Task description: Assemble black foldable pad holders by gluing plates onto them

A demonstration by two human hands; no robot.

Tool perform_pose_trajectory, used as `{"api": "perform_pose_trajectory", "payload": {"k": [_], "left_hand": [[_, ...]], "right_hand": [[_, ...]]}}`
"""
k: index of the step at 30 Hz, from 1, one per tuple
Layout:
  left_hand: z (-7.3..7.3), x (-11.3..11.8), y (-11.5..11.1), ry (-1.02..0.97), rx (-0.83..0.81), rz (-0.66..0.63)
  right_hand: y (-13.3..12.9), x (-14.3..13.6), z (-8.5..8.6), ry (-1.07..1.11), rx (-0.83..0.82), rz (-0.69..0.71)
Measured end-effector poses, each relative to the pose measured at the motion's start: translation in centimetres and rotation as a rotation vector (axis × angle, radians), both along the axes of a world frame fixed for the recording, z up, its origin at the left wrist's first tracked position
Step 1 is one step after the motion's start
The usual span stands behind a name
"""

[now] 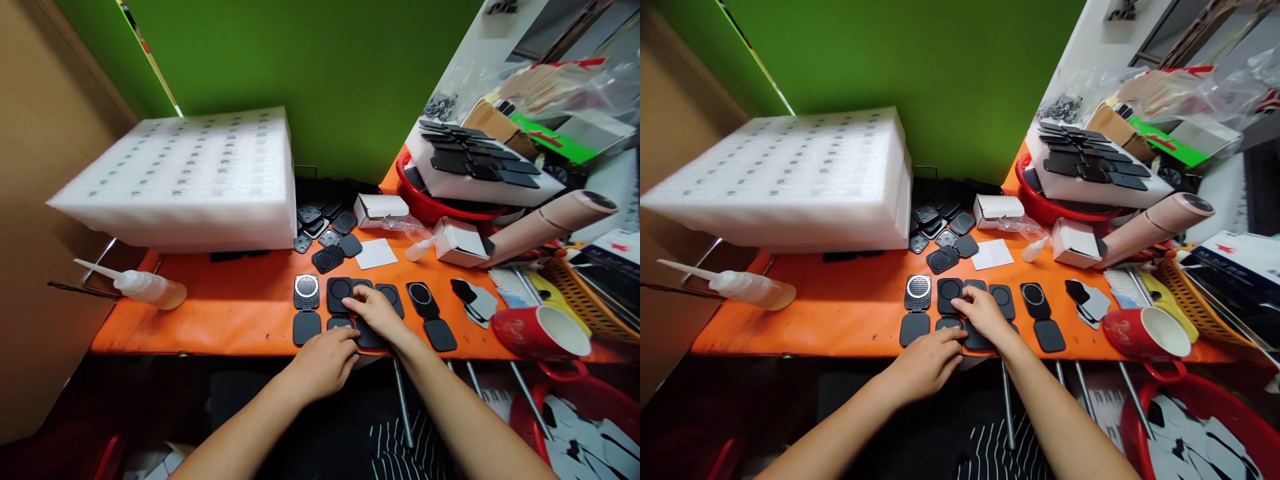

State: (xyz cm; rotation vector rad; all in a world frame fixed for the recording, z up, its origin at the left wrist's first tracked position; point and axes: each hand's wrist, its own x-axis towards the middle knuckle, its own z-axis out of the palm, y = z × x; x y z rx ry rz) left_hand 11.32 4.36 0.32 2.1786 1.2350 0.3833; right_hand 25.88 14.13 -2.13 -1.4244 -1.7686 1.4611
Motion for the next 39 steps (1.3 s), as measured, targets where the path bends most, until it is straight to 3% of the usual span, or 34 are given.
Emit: {"api": "perform_pose_trajectory", "payload": {"k": [13,39], "left_hand": [[-0.3,-0.2,-0.3,-0.101,-0.05,0.041],[-0.3,0.2,-0.1,-0.075,-0.096,0.067]], "right_hand": [[-0.3,-0.3,0.5,-0.123,0.068,0.001],[-0.6,-1.1,1.0,-0.279,0.17,-0.027]]}}
